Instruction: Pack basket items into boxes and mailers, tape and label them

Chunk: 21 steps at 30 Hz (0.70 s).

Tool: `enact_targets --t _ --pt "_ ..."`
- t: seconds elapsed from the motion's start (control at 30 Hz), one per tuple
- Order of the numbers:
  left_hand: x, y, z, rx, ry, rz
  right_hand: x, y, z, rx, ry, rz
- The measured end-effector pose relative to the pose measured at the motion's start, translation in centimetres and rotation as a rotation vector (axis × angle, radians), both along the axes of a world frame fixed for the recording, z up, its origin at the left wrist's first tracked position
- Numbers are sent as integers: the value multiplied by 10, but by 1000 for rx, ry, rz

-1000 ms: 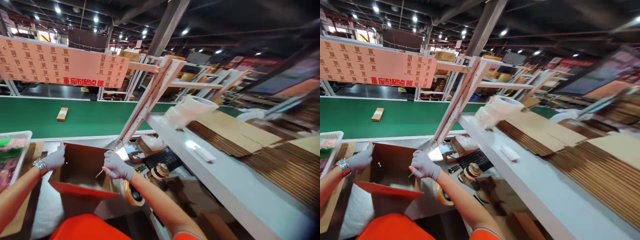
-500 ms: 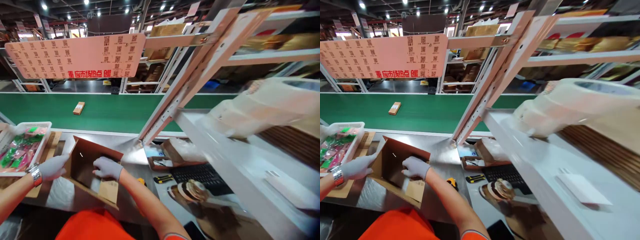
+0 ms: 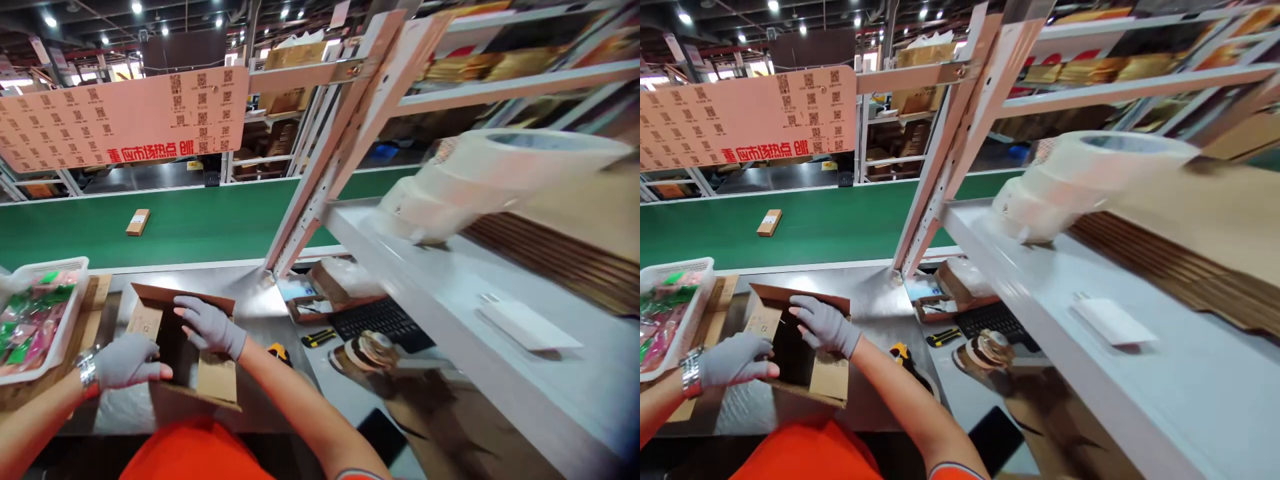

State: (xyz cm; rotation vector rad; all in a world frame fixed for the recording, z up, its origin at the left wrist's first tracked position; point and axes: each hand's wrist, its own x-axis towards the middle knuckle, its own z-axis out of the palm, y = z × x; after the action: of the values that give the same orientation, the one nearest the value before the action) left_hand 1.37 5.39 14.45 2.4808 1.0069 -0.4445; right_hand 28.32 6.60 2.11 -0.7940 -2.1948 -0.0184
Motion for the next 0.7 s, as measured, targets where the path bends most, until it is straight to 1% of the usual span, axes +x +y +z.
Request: enact_targets --t 0.03,0.07,0.13,0.17,0.2,0.23,0.3,0.33,0.4,0.47,0.5,0.57,0.63,0.7 --pt "6 -11 0 29 1 27 1 -2 -1 71 19 -80" --pt "12 -20 -2 53 26 43 2 -4 -1 129 31 -190" --pt "22 -33 -6 125 81 50 2 -8 1 182 15 -432" --pt "26 -34 -8 153 105 41 2 -10 4 172 -15 -523" --pt "28 -31 -11 177 108 23 2 -12 8 145 -56 -577" --pt "30 -24 -15 189 94 -7 3 -12 14 107 -103 -597" --pt "32 -3 -25 181 27 -69 7 -12 29 -6 -193 -585" --pt "33 10 -32 168 -7 -76 10 -11 38 -81 -226 -569" --pt "34 33 -48 131 -52 -40 19 -11 53 -249 -262 -500" --pt "35 45 -64 131 -69 15 28 -15 60 -399 -227 -390" --pt "36 46 -71 162 -74 34 31 -20 59 -453 -163 -335" --pt "34 37 -84 262 -98 54 32 -33 49 -496 -37 -246" --pt "27 18 -97 349 -184 22 30 -48 32 -460 -3 -223" --pt "17 -5 -109 433 -381 -38 29 -62 18 -397 -45 -234"
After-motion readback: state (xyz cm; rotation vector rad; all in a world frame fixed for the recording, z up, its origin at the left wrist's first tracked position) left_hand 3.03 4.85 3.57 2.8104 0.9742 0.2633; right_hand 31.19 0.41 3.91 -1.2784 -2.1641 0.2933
